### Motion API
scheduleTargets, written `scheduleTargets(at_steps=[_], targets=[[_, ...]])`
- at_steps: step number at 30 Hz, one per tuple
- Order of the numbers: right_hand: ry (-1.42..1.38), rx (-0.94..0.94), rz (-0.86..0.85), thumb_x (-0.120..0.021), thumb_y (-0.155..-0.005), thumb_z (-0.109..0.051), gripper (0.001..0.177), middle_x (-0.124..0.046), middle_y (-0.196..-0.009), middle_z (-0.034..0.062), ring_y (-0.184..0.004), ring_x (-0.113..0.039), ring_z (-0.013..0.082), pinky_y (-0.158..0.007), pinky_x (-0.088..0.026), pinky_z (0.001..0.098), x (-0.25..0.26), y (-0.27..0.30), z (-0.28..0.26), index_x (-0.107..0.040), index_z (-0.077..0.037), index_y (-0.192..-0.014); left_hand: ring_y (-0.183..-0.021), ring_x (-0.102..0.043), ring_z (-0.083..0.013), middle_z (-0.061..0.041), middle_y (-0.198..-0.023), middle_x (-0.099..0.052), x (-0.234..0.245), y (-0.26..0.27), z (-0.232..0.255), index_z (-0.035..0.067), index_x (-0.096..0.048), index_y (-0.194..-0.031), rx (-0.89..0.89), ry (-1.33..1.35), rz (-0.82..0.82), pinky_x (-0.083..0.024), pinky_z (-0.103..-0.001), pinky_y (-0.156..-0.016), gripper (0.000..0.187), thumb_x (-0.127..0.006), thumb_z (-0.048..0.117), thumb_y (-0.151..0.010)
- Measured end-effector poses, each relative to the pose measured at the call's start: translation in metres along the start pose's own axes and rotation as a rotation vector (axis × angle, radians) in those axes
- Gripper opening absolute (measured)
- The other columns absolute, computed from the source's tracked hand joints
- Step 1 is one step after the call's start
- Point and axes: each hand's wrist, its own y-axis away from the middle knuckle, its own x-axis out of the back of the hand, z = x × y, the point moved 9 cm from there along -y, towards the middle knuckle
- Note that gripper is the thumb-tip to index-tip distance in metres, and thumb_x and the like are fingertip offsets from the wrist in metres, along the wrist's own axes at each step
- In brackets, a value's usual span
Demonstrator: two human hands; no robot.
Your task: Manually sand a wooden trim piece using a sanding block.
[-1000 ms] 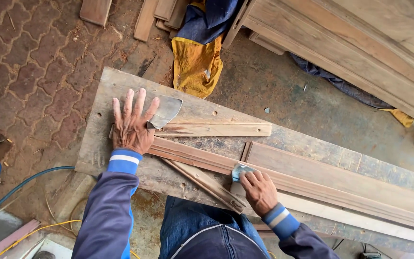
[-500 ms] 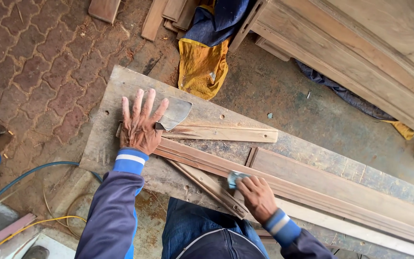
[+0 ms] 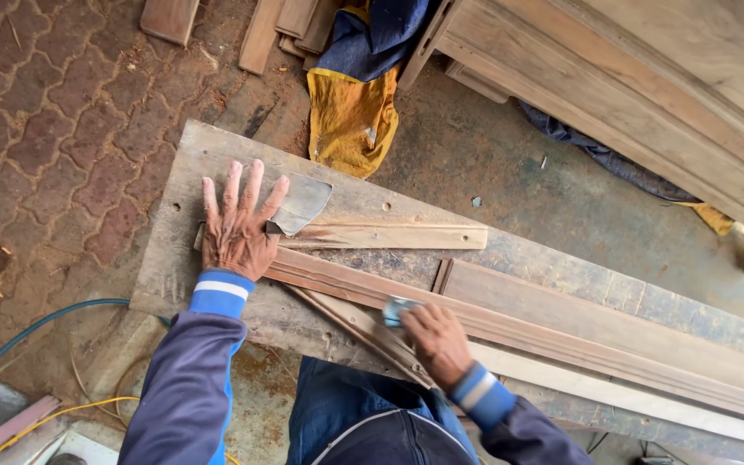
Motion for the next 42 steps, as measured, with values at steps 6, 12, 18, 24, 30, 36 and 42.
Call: scheduleTargets(at_steps=[6,12,18,24,30,36,42], targets=[[-0.125,-0.17,0.046,-0.064,-0.078,-0.003,0.036,-0.062,-0.096,0.0103,-0.088,-0.058,0.0278,-0.076,-0.049,0.0408,-0.006,-0.009,-0.003,-0.064,-0.003,-0.113,-0.158,-0.016,-0.0425,-0.015,-0.173,-0.022,0.007,0.002,0.009,0.03,-0.035,-0.161,0.013,0.027,0.016,-0.005,-0.068,-0.125,0.077,-0.061,0.019,-0.089],[-0.164,-0.051,0.007,-0.068,-0.079,-0.008,0.039,-0.061,-0.103,0.0121,-0.095,-0.057,0.0298,-0.079,-0.049,0.0415,-0.009,-0.074,-0.056,-0.061,-0.003,-0.117,-0.157,-0.019,-0.0438,-0.017,-0.171,-0.027,0.015,0.006,0.01,0.03,-0.037,-0.161,-0.005,0.076,0.088,-0.006,-0.068,-0.126,0.07,-0.059,0.022,-0.094],[-0.081,-0.244,0.002,-0.065,-0.084,-0.002,0.031,-0.063,-0.093,0.0083,-0.084,-0.058,0.0272,-0.071,-0.049,0.0415,0.007,0.073,0.054,-0.069,-0.004,-0.115,-0.157,-0.02,-0.0443,-0.017,-0.171,-0.028,0.016,0.007,0.01,0.03,-0.038,-0.161,0.016,0.061,0.084,-0.007,-0.068,-0.126,0.075,-0.06,0.019,-0.089],[-0.102,-0.24,0.087,-0.065,-0.08,-0.002,0.035,-0.065,-0.099,0.0121,-0.089,-0.06,0.0307,-0.073,-0.05,0.0432,-0.004,0.051,0.039,-0.068,-0.004,-0.115,-0.159,-0.019,-0.0433,-0.017,-0.172,-0.027,0.013,0.005,0.009,0.03,-0.038,-0.162,0.025,0.025,0.055,-0.007,-0.068,-0.126,0.082,-0.061,0.014,-0.084],[-0.122,-0.106,-0.157,-0.063,-0.096,-0.009,0.026,-0.062,-0.111,0.0117,-0.102,-0.058,0.0285,-0.085,-0.049,0.0433,-0.041,-0.07,-0.05,-0.062,-0.005,-0.121,-0.158,-0.019,-0.0439,-0.018,-0.171,-0.028,0.013,0.006,0.009,0.031,-0.038,-0.161,0.011,0.045,0.069,-0.007,-0.068,-0.126,0.078,-0.061,0.017,-0.088],[-0.119,-0.157,0.133,-0.061,-0.073,0.003,0.052,-0.065,-0.111,0.0149,-0.103,-0.06,0.0347,-0.086,-0.052,0.0468,0.005,0.063,0.041,-0.067,-0.004,-0.124,-0.158,-0.02,-0.0457,-0.02,-0.17,-0.029,0.014,0.006,0.008,0.03,-0.04,-0.16,0.011,0.091,0.082,-0.007,-0.07,-0.125,0.064,-0.056,0.027,-0.098],[-0.027,-0.359,0.099,-0.063,-0.084,0.001,0.03,-0.066,-0.098,0.0106,-0.085,-0.062,0.0287,-0.071,-0.051,0.0441,0.008,0.137,0.092,-0.066,-0.004,-0.113,-0.157,-0.021,-0.0472,-0.02,-0.17,-0.03,0.015,0.007,0.01,0.029,-0.04,-0.16,0.013,0.082,0.081,-0.007,-0.071,-0.125,0.061,-0.054,0.029,-0.101]])
